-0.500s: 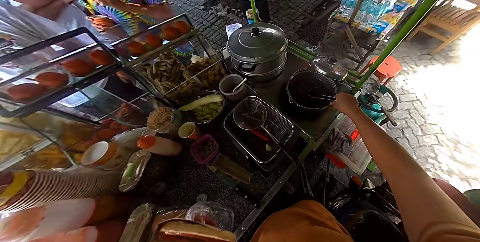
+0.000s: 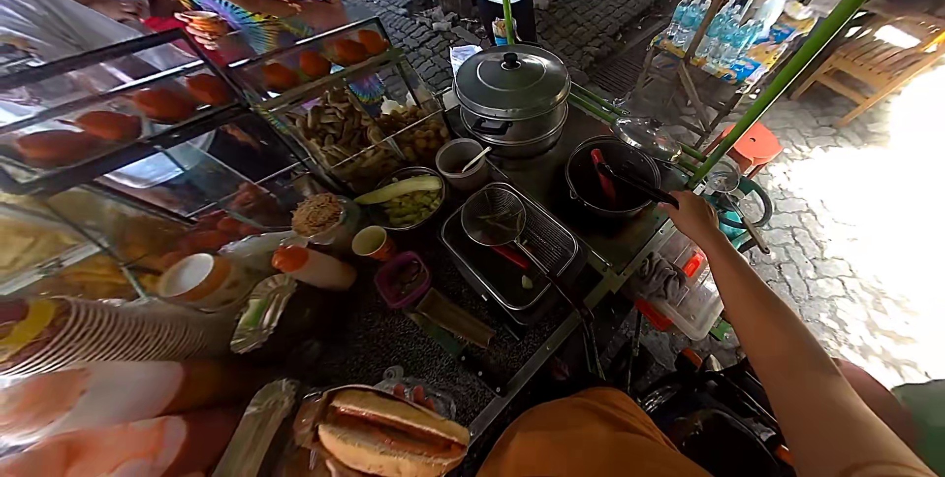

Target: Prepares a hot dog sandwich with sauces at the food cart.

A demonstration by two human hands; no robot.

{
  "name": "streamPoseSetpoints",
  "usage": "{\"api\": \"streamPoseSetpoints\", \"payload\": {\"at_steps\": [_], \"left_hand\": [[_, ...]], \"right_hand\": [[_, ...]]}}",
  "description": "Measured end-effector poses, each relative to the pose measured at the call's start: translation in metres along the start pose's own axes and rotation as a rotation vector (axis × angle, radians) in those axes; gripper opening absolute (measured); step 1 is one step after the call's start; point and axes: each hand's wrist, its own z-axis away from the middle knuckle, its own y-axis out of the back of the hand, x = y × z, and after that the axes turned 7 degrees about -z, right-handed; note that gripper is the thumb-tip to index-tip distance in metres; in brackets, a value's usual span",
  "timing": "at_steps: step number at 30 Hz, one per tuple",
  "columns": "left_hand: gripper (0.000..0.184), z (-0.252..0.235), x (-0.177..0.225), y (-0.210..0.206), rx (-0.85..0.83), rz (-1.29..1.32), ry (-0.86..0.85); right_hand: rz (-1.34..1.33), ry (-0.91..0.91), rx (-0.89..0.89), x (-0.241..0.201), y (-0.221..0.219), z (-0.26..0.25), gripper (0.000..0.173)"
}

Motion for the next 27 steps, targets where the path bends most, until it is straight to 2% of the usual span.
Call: {"api": "streamPoseSetpoints", "payload": {"at_steps": [4,11,13,17,20,23,27], "left_hand": [[0.085,-0.002,0.002,0.013,-0.096,0.066,0.014],[0.083,-0.002,0.004,0.028,-0.053,0.031,-0.028],[0.083,-0.002,0.003,0.031,-0.091,0.056,-0.026],[0.078,0.004,0.005,0.024,0.018,0.000,-0.049],[0.080,0.007,0.005,0.022,0.033,0.039,-0.040],[0.082,0.008,0.004,0.023,0.033,0.039,-0.072],[0.083,0.012,0.002,0.016,0.076,0.023,-0.085]], "right_hand": [[-0.044,0.003,0.037,-0.003,0.006,0.002,0.039],[-0.058,0.013,0.064,-0.003,0.006,-0.002,0.039],[-0.042,0.005,0.061,-0.007,0.008,0.000,0.039],[-0.017,-0.022,0.045,-0.008,0.008,0.000,0.041],[0.042,-0.024,-0.027,-0.012,0.012,0.002,0.041],[-0.010,0.071,-0.031,-0.029,0.021,0.004,0.042],[-0.024,0.350,-0.094,-0.095,0.040,0.022,0.043]]}}
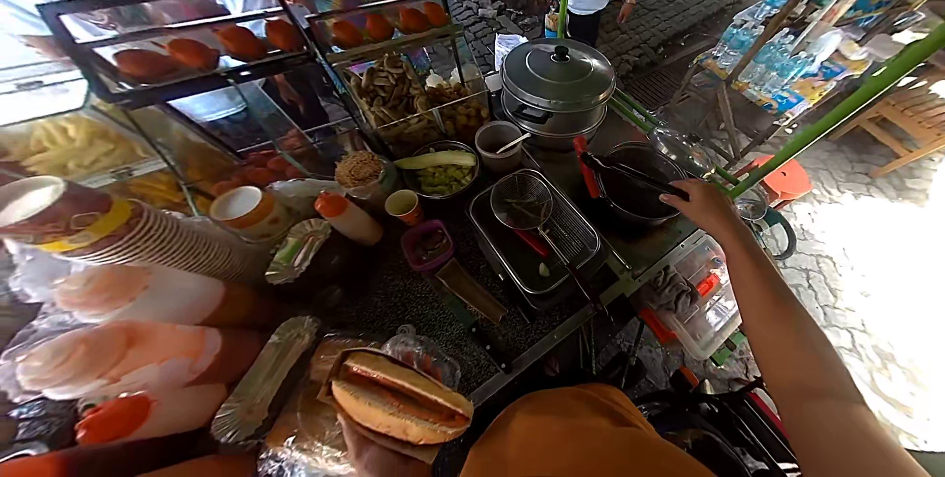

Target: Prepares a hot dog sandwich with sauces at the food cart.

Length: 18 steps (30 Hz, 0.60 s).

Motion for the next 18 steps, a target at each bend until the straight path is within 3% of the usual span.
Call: {"api": "streamPoseSetpoints", "payload": {"at_steps": [4,7,11,18], "left_hand": [[0.083,-0.003,-0.005,-0.006,-0.008,0.050,0.014],[0.081,-0.003,-0.007,-0.017,0.006,0.038,-0.001],[0.080,-0.002,-0.009,-0.026,0.038,0.048,0.008],[0.077,-0.014,-0.018,-0.037,0.051,-0.028,0.031]], "right_hand": [[0.178,0.040,-0.293,-0.078,-0.012,-0.035,0.047],[0.273,0.075,-0.400,-0.105,-0.038,-0.055,0.053],[0.242,0.106,-0.364,-0.114,-0.040,-0.060,0.055],[0.311,0.139,-0.332,-0.082,-0.068,-0.039,0.051]]}}
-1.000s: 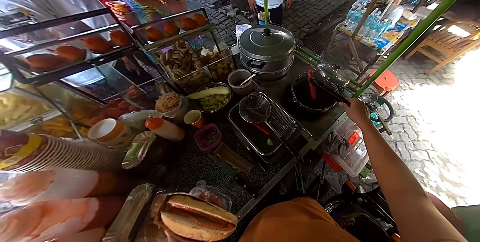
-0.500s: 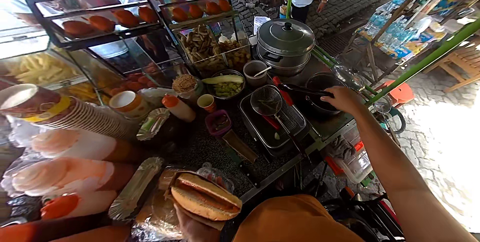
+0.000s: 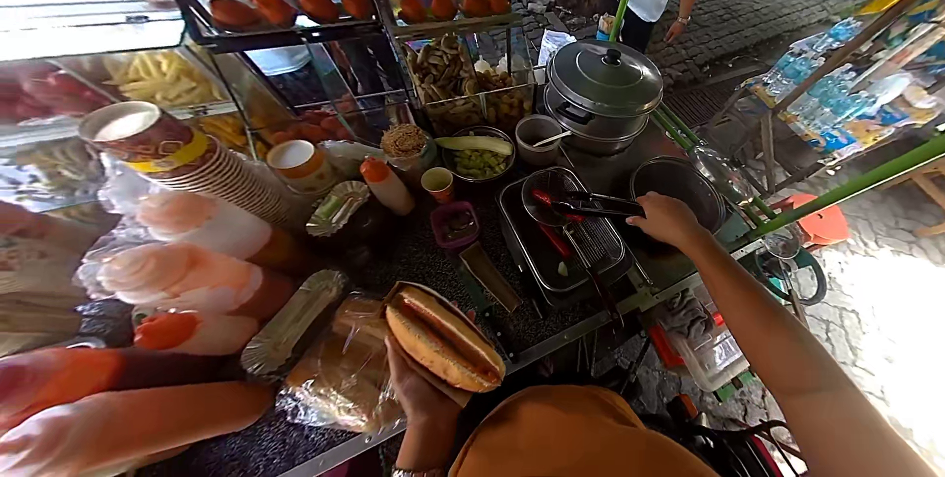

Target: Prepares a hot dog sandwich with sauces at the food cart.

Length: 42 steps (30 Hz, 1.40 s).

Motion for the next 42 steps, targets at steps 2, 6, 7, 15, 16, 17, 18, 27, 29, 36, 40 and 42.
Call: {"api": "streamPoseSetpoints", "payload": {"at_steps": [2,6,7,15,16,17,18,27,29,36,40,42], "left_hand": [[0.076,-0.004,-0.003,-0.004,0.015,-0.021,-0.006],[0.076,-0.019,-0.007,-0.022,0.063,-0.082,0.004],[0.076,-0.022,-0.007,-0.025,0.084,-0.093,0.003],[0.073,-0.041,-0.008,-0.039,0.098,-0.012,0.037],[0.075,-0.044,-0.009,-0.039,0.103,-0.004,0.064],[0.076,-0.046,-0.010,-0.039,0.102,-0.007,0.086],[0.077,-0.049,-0.012,-0.039,0.098,-0.016,0.097],[0.075,-0.067,-0.035,-0.039,0.073,-0.027,0.071],[0.076,-0.070,-0.037,-0.043,0.079,-0.014,0.060],[0.079,-0.076,-0.033,-0.053,0.007,0.034,-0.052],[0.083,-0.077,-0.031,-0.054,0.004,0.091,-0.056],[0.084,-0.076,-0.032,-0.048,-0.050,0.110,-0.052]], "right_hand": [[0.041,-0.050,-0.074,-0.003,-0.010,0.001,0.052],[0.025,-0.063,-0.055,0.004,-0.021,0.012,0.050],[-0.006,-0.049,-0.016,0.006,-0.026,0.020,0.050],[-0.043,-0.011,0.064,0.010,-0.048,0.051,0.047],[-0.110,-0.022,0.030,0.014,-0.049,0.051,0.047],[-0.221,-0.045,-0.010,0.018,-0.050,0.050,0.046],[-0.337,-0.068,-0.048,0.022,-0.052,0.049,0.044],[-0.598,0.200,-0.223,-0.036,-0.015,0.104,0.044],[-0.477,0.320,-0.166,-0.051,-0.004,0.114,0.053],[-0.094,0.456,0.068,-0.088,0.010,0.139,0.066],[-0.032,0.488,0.217,-0.099,0.015,0.151,0.071],[-0.063,0.453,0.264,-0.095,0.019,0.152,0.072]]}}
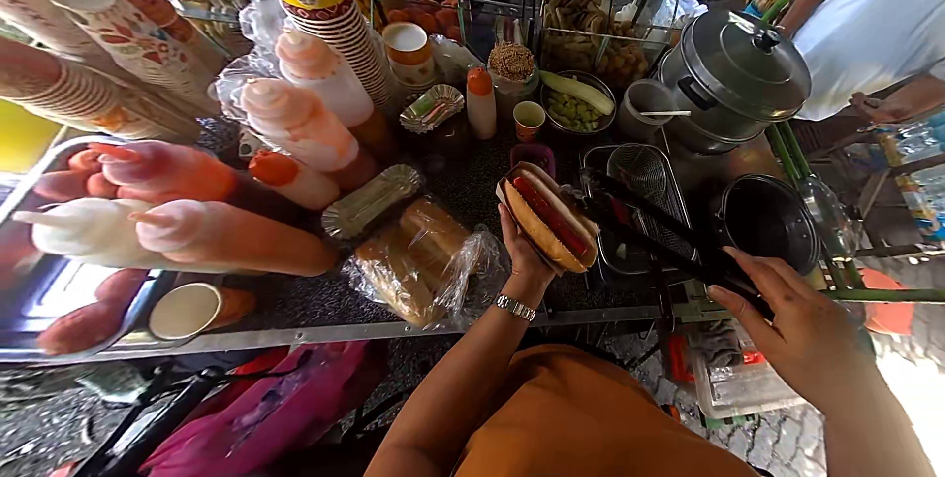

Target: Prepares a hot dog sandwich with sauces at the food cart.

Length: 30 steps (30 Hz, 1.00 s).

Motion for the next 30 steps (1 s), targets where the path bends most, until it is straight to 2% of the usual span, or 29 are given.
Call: {"api": "streamPoseSetpoints", "payload": {"at_steps": [2,4,8,11,14,15,17,20,23,26,30], "left_hand": [[0.084,0.004,0.003,0.002,-0.006,0.018,0.007],[0.081,0.013,0.014,0.004,0.024,0.010,-0.003],[0.078,0.039,0.053,0.019,0.085,0.036,-0.046],[0.077,0.061,0.086,0.035,0.191,0.043,-0.093],[0.077,0.076,0.111,0.058,0.251,0.092,-0.127],[0.077,0.080,0.116,0.067,0.268,0.111,-0.132],[0.077,0.085,0.125,0.082,0.296,0.132,-0.148],[0.072,0.087,0.132,0.096,0.309,0.130,-0.132],[0.072,0.087,0.142,0.103,0.289,0.096,-0.030],[0.072,0.085,0.154,0.109,0.227,0.079,0.021],[0.071,0.083,0.168,0.121,0.193,0.105,0.033]], "right_hand": [[-0.023,-0.090,0.026,0.011,-0.001,-0.002,0.073],[-0.085,-0.226,0.008,0.028,-0.020,-0.009,0.071],[-0.183,-0.500,-0.076,0.075,-0.107,-0.033,0.087],[-0.135,-0.574,-0.132,0.087,-0.153,-0.048,0.092],[-0.093,-0.507,-0.132,0.062,-0.159,-0.077,0.094],[-0.146,-0.408,-0.119,0.041,-0.155,-0.091,0.091],[-0.296,-0.093,-0.127,-0.023,-0.146,-0.132,0.081],[-0.396,0.418,-0.192,-0.167,-0.142,-0.192,0.072],[-0.376,0.780,-0.213,-0.313,-0.156,-0.222,0.057],[-0.299,0.986,-0.255,-0.425,-0.187,-0.234,0.049],[-0.092,1.052,-0.528,-0.502,-0.233,-0.254,0.074]]}}
